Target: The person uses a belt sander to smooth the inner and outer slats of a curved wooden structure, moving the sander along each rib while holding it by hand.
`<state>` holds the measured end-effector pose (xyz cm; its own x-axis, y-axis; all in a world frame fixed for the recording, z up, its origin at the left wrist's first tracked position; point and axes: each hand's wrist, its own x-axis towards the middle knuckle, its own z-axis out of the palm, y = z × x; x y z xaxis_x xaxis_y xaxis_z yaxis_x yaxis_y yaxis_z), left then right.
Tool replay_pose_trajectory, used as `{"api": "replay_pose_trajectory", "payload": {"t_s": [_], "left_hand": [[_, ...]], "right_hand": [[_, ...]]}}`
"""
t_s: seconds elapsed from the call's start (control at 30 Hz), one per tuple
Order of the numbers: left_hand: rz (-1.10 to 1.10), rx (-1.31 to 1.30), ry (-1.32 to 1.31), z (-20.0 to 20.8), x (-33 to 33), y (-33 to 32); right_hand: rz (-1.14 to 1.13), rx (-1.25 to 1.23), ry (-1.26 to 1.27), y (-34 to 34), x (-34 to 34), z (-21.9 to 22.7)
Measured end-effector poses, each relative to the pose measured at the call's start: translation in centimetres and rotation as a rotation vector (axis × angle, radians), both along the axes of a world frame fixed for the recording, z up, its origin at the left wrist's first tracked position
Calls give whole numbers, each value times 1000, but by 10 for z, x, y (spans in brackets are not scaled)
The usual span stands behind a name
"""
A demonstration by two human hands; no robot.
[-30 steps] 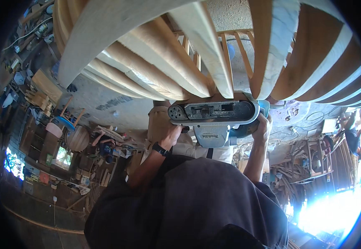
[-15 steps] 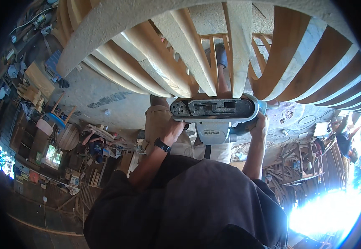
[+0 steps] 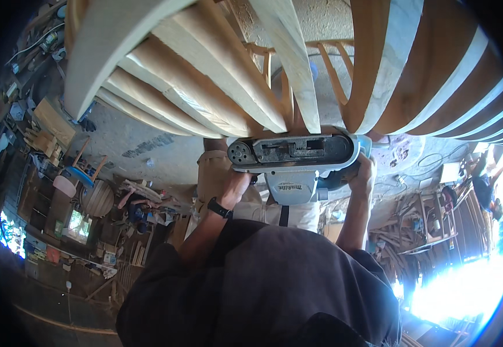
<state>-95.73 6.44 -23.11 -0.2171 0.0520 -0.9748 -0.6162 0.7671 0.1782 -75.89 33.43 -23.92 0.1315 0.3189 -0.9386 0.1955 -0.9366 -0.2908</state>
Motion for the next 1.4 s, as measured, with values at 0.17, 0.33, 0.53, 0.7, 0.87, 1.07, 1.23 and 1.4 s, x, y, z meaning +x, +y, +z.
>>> {"api": "replay_pose_trajectory", "payload": {"t_s": [0.17,0.33,0.53,0.7,0.87,1.07,1.23,1.4], "left_hand": [[-476,-45,39,61,-61,98],[35,37,23,8,-2,7],[-609,-29,252,53,-48,79],[-694,167,459,23,-45,19],[-151,185,384,15,-38,5],[-214,190,325,12,-41,-12],[-383,179,283,-28,-28,-89],[-237,156,226,-30,-37,-86]], "right_hand": [[-4,-26,-38,5,-4,8],[228,17,50,1,15,-4],[345,123,-23,-7,9,7],[388,143,15,-22,5,8],[964,597,76,-28,-23,26],[1170,664,39,-37,-25,15],[1162,693,29,-77,-6,-12],[1002,542,6,-95,0,-23]]}}
